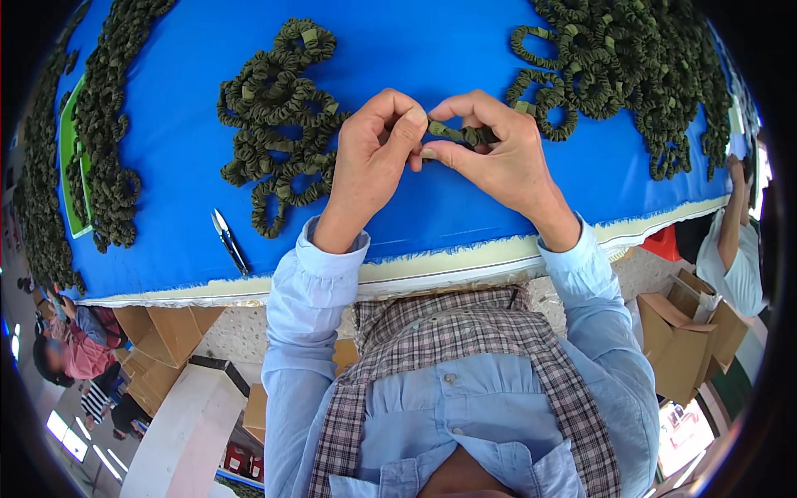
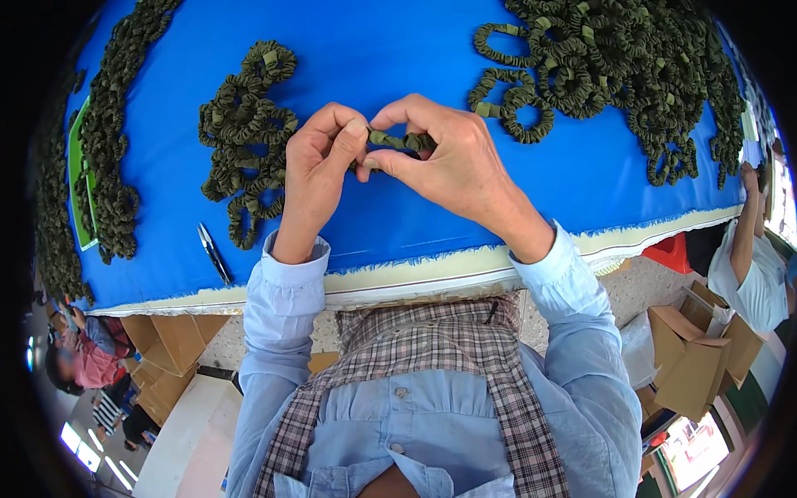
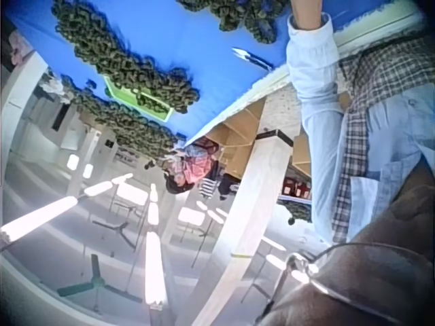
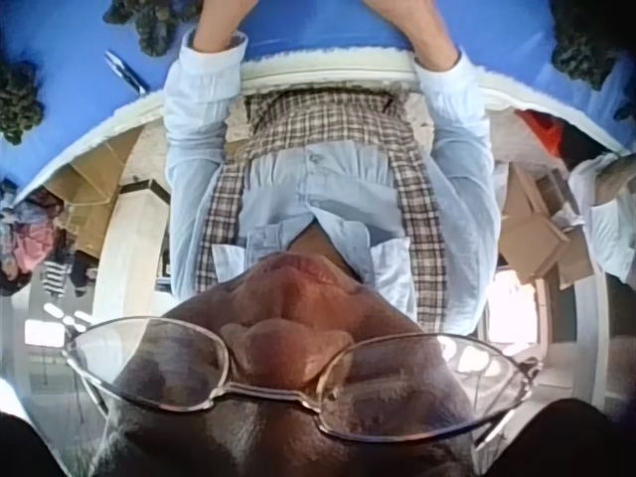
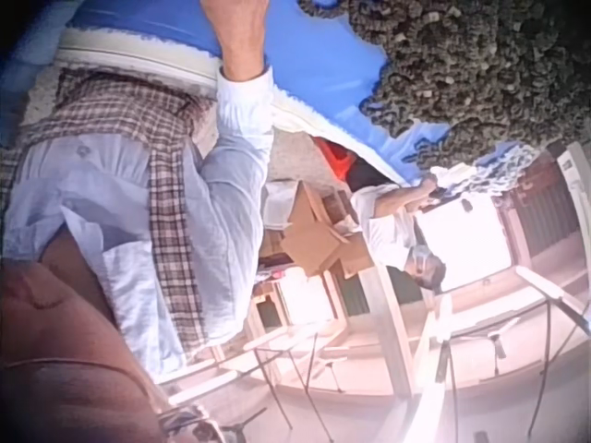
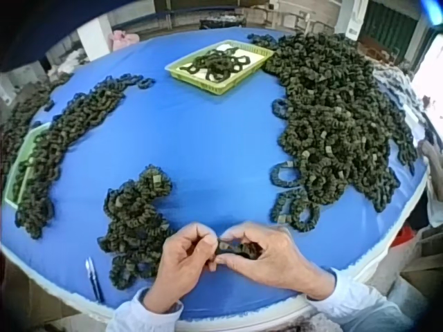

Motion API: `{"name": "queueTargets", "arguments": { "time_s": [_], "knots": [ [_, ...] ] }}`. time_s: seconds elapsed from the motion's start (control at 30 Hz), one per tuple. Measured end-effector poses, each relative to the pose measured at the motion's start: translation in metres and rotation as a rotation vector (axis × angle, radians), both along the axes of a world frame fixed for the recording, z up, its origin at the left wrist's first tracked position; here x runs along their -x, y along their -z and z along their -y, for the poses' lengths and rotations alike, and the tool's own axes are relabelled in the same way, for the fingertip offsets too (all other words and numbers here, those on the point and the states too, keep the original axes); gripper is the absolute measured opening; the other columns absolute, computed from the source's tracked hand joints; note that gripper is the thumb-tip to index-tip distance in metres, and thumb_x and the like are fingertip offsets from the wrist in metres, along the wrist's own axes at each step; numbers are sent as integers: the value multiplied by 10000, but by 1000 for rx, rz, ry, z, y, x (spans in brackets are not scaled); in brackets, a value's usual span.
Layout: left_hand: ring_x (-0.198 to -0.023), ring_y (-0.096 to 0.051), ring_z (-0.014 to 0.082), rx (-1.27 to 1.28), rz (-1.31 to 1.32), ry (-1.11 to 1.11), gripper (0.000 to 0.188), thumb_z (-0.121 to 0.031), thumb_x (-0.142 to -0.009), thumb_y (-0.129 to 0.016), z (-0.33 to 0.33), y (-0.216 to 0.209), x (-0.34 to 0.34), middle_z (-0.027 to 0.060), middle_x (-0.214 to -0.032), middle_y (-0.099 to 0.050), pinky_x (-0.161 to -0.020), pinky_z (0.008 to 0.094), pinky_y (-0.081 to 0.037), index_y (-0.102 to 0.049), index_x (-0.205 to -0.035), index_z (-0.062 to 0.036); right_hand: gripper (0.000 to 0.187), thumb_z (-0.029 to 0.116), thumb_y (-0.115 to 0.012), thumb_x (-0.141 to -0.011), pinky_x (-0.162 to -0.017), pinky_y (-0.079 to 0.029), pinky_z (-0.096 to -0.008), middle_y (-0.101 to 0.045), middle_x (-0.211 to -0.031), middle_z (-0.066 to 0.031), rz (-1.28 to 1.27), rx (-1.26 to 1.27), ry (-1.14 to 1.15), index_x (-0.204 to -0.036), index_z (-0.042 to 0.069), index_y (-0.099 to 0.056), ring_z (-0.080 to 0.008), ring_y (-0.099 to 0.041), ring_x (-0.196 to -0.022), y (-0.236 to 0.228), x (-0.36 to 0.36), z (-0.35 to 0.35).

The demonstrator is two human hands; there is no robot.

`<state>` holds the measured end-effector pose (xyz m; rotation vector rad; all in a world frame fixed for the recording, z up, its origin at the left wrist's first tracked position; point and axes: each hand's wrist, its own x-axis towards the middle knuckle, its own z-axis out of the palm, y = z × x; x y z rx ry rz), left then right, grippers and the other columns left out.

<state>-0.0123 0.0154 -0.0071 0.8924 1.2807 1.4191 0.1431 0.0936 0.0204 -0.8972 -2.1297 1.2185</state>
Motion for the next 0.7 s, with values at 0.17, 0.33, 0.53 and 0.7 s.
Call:
{"name": "queueTargets", "arguments": {
  "time_s": [0.17, 0.33, 0.53, 0.7],
  "knots": [
    [-556, -547, 70, -40, -112, -64, 208, -184, -959, -588, 0, 2, -4, 12, -662, -566, -503, 221, -426, -573, -849, -9, 199, 110, -763, -757, -451, -334, -233, -517, -571, 16, -7, 96, 34, -925, 36, -688, -49, -423, -505, 7, -2, -1],
    [-552, -550, 69, -35, -112, -71, 196, -166, -953, -594, 0, 2, -6, 18, -669, -581, -492, 223, -425, -572, -853, 1, 175, 108, -766, -759, -455, -359, -241, -561, -598, -4, 16, 102, 51, -905, 38, -699, -66, -443, -510, 0, -2, -1],
    [-547, -535, 57, -18, -83, -79, 189, -155, -956, -586, -1, 4, -7, 12, -668, -573, -484, 214, -413, -566, -846, -3, 190, 100, -772, -756, -483, -429, -260, -661, -746, -53, -193, -117, 2, -930, 44, -722, -120, -545, -563, 13, 6, -3],
    [-543, -509, 59, 12, -83, -108, 190, -164, -971, -566, 1, 0, -3, 2, -660, -536, -487, 210, -398, -559, -860, -10, 170, 74, -770, -750, -470, -412, -242, -662, -746, -45, -61, -98, -5, -912, 41, -733, -94, -546, -566, 7, -2, -7]
  ]
}}
